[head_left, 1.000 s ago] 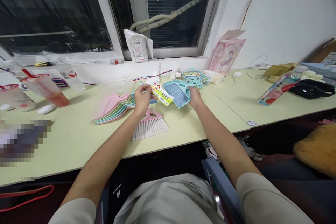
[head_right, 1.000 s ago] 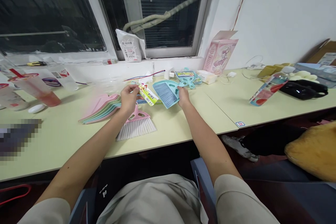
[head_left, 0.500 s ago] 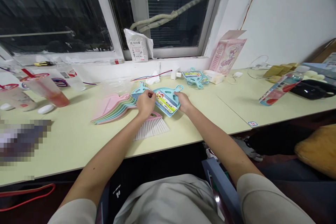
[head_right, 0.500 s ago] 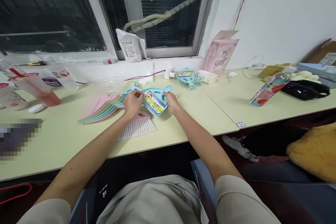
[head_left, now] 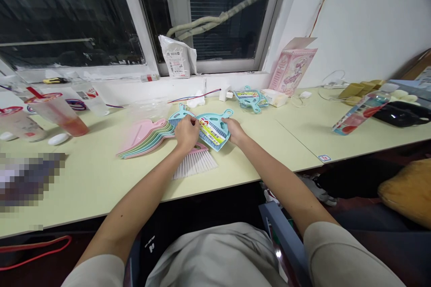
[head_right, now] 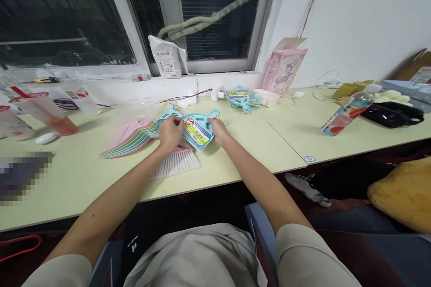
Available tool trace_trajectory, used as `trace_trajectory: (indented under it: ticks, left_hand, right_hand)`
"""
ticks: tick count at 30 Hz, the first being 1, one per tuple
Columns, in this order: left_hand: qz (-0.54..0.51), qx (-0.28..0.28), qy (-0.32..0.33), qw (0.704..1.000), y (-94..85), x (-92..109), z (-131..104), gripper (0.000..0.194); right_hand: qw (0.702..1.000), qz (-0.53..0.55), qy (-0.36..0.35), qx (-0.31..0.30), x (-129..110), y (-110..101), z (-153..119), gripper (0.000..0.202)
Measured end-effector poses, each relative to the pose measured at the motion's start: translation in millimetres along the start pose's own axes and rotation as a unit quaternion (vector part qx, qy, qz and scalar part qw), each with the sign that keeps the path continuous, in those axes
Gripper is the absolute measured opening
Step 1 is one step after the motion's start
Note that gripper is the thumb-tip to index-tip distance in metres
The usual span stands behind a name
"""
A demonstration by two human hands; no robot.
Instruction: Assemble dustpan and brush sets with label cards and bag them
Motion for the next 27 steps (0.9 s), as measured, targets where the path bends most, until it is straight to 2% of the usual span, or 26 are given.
trace_trajectory:
  ticks: [5,7,9,11,13,15,18,21,27]
  left_hand:
    - [0.025,-0.002,0.009,1.0,-2.2,3,-2,0.015]
    - [0.044,0.014,0.018,0.999,-5.3,5,-3,0.017]
    - [0.058,0.045,0.051,0.996,-9.3,8,-4,0.02]
    - [0.051,0.056,0.127,0.989,-11.7,12,-6,0.023]
    - [0.025,0.021,0.23,0.973,-10.6,17,-10,0.023]
    - [-0.002,-0.045,0.325,0.945,-6.8,20,-15,0.025]
    - [-0.02,-0.129,0.406,0.904,-0.7,23,-24,0.029]
    - [-0.021,-0.153,0.423,0.893,1.5,24,-28,0.032]
    - [0.003,-0.148,0.419,0.896,0.3,23,-26,0.034]
  right_hand:
    - [1.0,0.004,0.012,-0.001,1,-1,1,0.003]
    - [1.0,0.009,0.017,0.003,2,-1,3,0.004]
    - [1.0,0.014,0.016,0.004,2,-2,4,0.006]
    - [1.0,0.019,0.015,0.003,1,-2,4,0.007]
    - [1.0,0.024,0.015,0.002,0,-2,4,0.006]
    - [0.999,0.031,0.015,-0.003,-2,-3,4,0.007]
    - [0.999,0.039,0.012,-0.004,-3,-4,5,0.011]
    - [0.999,0.038,0.009,-0.001,-3,-5,6,0.011]
    - [0.999,0.04,0.009,-0.006,-3,-5,6,0.011]
Point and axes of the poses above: each hand's wrist, its own z-axis towards the middle knuckle, its own y-axis out of the palm, x = y × z, the point moved 2 cm from there along z, towards the middle knuckle, and after that the axes turned 1 degree about -y, right-handed, at the moved point
